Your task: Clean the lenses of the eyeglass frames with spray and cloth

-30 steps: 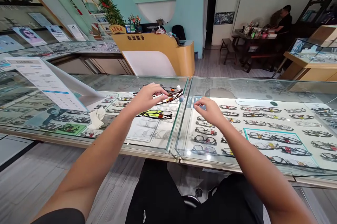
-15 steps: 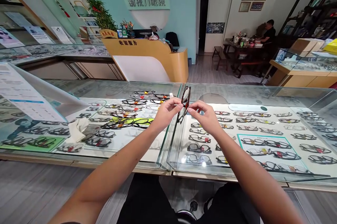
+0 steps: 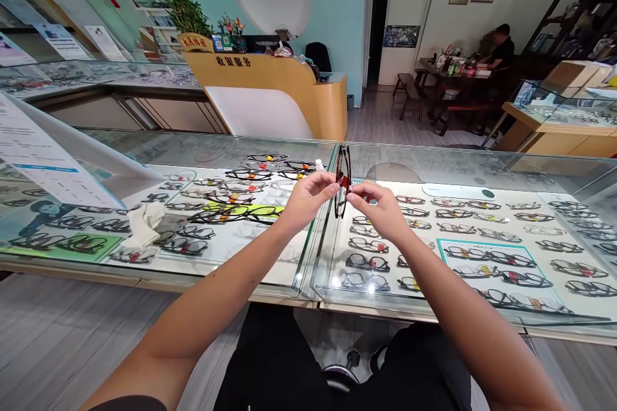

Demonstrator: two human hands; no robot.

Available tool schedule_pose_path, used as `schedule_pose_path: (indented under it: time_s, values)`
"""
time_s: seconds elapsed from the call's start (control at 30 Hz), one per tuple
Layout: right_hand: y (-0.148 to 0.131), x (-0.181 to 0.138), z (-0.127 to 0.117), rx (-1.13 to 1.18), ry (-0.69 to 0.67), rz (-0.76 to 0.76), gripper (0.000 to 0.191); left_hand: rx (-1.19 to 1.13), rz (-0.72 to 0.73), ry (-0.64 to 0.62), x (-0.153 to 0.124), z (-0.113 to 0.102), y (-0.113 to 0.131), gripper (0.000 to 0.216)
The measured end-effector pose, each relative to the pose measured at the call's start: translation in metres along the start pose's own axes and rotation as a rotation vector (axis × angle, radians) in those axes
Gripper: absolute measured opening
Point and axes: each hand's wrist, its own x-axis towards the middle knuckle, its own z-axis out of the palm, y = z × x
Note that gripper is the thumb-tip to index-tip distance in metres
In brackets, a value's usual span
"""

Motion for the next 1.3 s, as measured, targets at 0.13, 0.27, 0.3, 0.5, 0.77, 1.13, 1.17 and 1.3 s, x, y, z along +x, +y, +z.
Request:
schedule_pose_path:
  time_s: [0.13, 0.27, 0.3, 0.5, 0.77, 1.13, 1.17, 1.3]
  values:
    - [0.003, 0.000, 0.001, -0.001, 0.001, -0.013, 0.030, -0.018, 0.018, 0.011, 0.002, -0.001, -0.002, 0.042]
    - [0.002, 0.000, -0.001, -0.030, 0.030, -0.045, 0.027, -0.018, 0.023, 0.014, 0.002, -0.002, -0.002, 0.041]
    - [0.001, 0.000, -0.001, -0.040, 0.045, -0.055, 0.026, -0.021, 0.023, 0.017, 0.002, -0.002, -0.002, 0.041]
    - [-0.008, 0.002, -0.008, -0.094, 0.182, -0.036, 0.026, -0.062, -0.006, 0.036, 0.004, -0.006, 0.001, 0.045]
    - [-0.015, 0.001, -0.018, -0.115, 0.441, -0.039, 0.033, 0.053, 0.035, 0.043, 0.006, -0.011, -0.003, 0.045]
    - [-0.011, 0.003, -0.026, -0.337, 0.627, -0.291, 0.039, 0.125, 0.016, -0.012, 0.003, -0.011, -0.005, 0.037]
    - [-0.012, 0.002, -0.023, -0.333, 0.628, -0.312, 0.042, 0.103, 0.011, -0.009, 0.003, -0.010, -0.005, 0.038]
    - [-0.013, -0.005, -0.007, -0.330, 0.513, -0.350, 0.026, 0.008, -0.007, 0.009, 0.003, -0.008, -0.004, 0.041]
